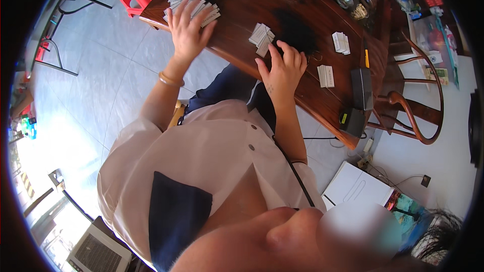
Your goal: The person attaches strings to paper tags by hand, threading each string through the hole in a tag and arranging the tags on the table.
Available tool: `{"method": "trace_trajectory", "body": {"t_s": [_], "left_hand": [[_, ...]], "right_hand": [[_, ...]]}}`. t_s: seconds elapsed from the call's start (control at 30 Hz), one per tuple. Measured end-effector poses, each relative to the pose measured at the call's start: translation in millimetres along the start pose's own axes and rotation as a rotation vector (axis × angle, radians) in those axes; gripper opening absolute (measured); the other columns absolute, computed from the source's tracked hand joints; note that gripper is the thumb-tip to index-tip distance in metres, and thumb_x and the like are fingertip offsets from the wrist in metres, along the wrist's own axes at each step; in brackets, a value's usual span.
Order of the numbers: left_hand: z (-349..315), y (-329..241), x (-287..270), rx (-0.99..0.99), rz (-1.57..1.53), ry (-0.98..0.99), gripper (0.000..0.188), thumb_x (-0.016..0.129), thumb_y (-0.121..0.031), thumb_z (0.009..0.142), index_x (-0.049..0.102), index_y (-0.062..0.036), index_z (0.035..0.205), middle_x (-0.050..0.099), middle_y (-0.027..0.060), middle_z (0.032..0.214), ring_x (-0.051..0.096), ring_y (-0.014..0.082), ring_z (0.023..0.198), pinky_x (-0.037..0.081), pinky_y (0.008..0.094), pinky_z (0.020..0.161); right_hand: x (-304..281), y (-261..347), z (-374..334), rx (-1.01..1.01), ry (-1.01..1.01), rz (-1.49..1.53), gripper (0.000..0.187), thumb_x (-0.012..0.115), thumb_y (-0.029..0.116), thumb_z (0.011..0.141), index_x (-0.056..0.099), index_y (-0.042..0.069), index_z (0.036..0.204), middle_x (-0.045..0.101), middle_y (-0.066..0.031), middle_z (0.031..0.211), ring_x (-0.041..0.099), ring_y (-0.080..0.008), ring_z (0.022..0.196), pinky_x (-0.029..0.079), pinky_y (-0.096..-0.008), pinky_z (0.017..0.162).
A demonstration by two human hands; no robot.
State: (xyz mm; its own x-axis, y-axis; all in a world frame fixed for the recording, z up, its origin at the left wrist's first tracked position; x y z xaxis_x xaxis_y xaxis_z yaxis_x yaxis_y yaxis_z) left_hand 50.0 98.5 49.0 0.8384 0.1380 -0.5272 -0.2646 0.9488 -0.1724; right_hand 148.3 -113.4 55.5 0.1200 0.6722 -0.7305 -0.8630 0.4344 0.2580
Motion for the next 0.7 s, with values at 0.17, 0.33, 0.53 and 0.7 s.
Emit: {"method": "trace_trajectory", "body": {"t_s": [0.17,0.33,0.53,0.7], "left_hand": [[-22.6,-24.2,-26.7,-0.01,-0.311,0.036,0.027,0.07,-0.009,0.067,0.064,-0.0115,0.093,0.054,0.009,0.118,0.046,0.0308,0.114,0.036,0.0421,0.094],[-33.3,-37.8,-36.0,-0.051,-0.582,0.112,0.024,0.069,-0.001,0.066,0.064,-0.0073,0.089,0.056,0.0108,0.114,0.051,0.0315,0.109,0.041,0.0398,0.089],[-45.7,-45.7,-36.0,-0.073,-0.762,0.182,0.02,0.067,0.001,0.066,0.063,-0.0057,0.085,0.058,0.0099,0.108,0.054,0.0297,0.101,0.043,0.0381,0.084],[-48.1,-52.6,-36.2,-0.127,-0.939,0.302,0.016,0.064,0.004,0.071,0.063,-0.0027,0.086,0.06,0.0104,0.104,0.057,0.0254,0.094,0.046,0.0327,0.079]], "right_hand": [[14.2,-0.7,-1.4,-0.09,0.032,-0.267,0.033,0.072,0.025,0.066,0.061,0.011,0.093,0.053,0.0012,0.104,0.047,-0.0202,0.103,0.019,-0.0543,0.102],[12.5,9.8,7.1,-0.013,0.069,-0.188,0.028,0.069,0.022,0.069,0.061,0.011,0.093,0.054,0.0026,0.103,0.048,-0.0173,0.102,0.015,-0.0572,0.103],[19.6,8.6,10.4,-0.154,0.011,-0.339,0.014,0.066,0.016,0.07,0.062,0.009,0.082,0.058,0.003,0.09,0.054,-0.0161,0.091,0.015,-0.06,0.102],[8.9,11.7,15.6,-0.259,-0.21,-0.311,0.012,0.066,0.007,0.065,0.06,0.01,0.075,0.059,0.0033,0.082,0.057,-0.0149,0.081,0.015,-0.0609,0.103]]}}
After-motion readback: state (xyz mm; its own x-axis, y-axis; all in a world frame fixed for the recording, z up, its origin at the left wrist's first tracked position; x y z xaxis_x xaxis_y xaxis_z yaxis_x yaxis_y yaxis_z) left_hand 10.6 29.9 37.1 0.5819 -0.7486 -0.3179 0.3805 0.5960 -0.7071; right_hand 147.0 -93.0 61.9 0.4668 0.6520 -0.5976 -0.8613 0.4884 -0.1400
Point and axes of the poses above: each hand's wrist, its own z-axis towards the middle knuckle, its own x-axis out of the palm, y = z × x, the point moved 3 cm from there along z, towards the middle knuckle
